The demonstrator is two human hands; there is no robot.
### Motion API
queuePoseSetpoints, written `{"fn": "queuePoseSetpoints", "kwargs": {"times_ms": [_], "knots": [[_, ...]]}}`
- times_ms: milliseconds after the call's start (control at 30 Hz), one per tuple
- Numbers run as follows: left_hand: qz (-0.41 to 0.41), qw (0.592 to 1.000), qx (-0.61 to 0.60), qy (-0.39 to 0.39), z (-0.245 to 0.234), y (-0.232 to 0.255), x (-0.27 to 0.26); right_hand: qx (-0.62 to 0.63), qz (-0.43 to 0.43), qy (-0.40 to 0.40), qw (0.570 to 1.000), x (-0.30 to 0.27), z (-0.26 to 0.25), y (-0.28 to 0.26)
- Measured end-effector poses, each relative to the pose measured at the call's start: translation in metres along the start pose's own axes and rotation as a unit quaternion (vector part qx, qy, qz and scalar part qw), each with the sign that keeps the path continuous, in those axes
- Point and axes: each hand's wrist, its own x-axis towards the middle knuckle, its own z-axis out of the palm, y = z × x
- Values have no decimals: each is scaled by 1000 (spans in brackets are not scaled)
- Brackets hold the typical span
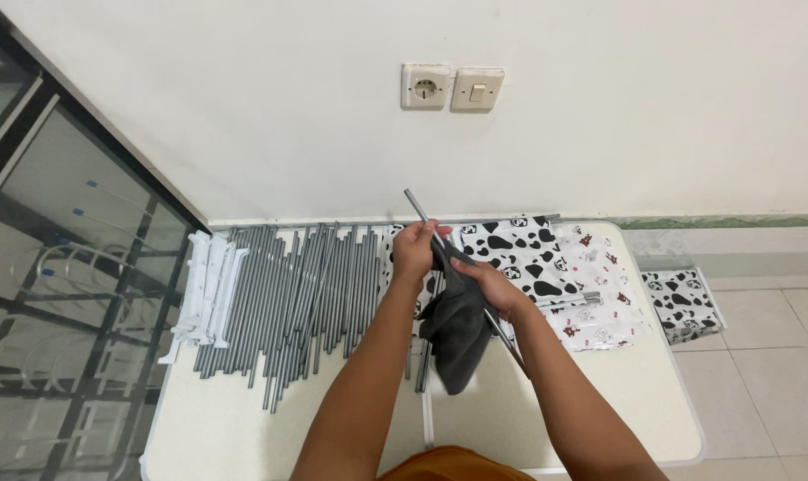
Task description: The person assembles a drying rack by inserting metal rods into a patterned fabric frame. They wipe the rods with a cloth, insert them into the frame, and adjust the fabric to secure the structure.
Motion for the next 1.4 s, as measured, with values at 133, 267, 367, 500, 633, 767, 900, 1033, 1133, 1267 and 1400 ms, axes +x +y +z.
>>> {"fn": "queuePoseSetpoints", "kwargs": {"times_ms": [133,267,367,500,633,767,900,1033,1133,1267,1400], "knots": [[-48,993,-9,107,-17,22,6,-115,21,-10,993,-2,-1,-2],[-91,958,-51,266,-43,44,14,-213,25,-28,976,-4,-7,3],[-72,941,-57,327,-45,33,8,-220,23,-24,975,-8,-7,16],[-49,939,-83,331,-30,-2,-10,-220,6,-29,975,-2,-5,28],[-24,967,-36,250,-8,-28,-30,-209,-35,-15,977,15,6,30],[-34,982,-1,185,2,-39,-51,-203,-37,-6,978,21,9,22],[-79,991,-52,95,-17,-42,-51,-172,0,-27,985,14,10,24],[-94,981,2,169,-33,-30,-27,-225,-26,-22,974,5,17,23],[-151,955,1,254,-45,-14,-9,-288,-14,-15,957,-5,16,24],[-134,954,9,268,-56,-2,2,-252,25,-14,967,-12,19,26],[-120,954,-14,274,-41,-29,-15,-249,11,16,968,-15,18,37]]}}
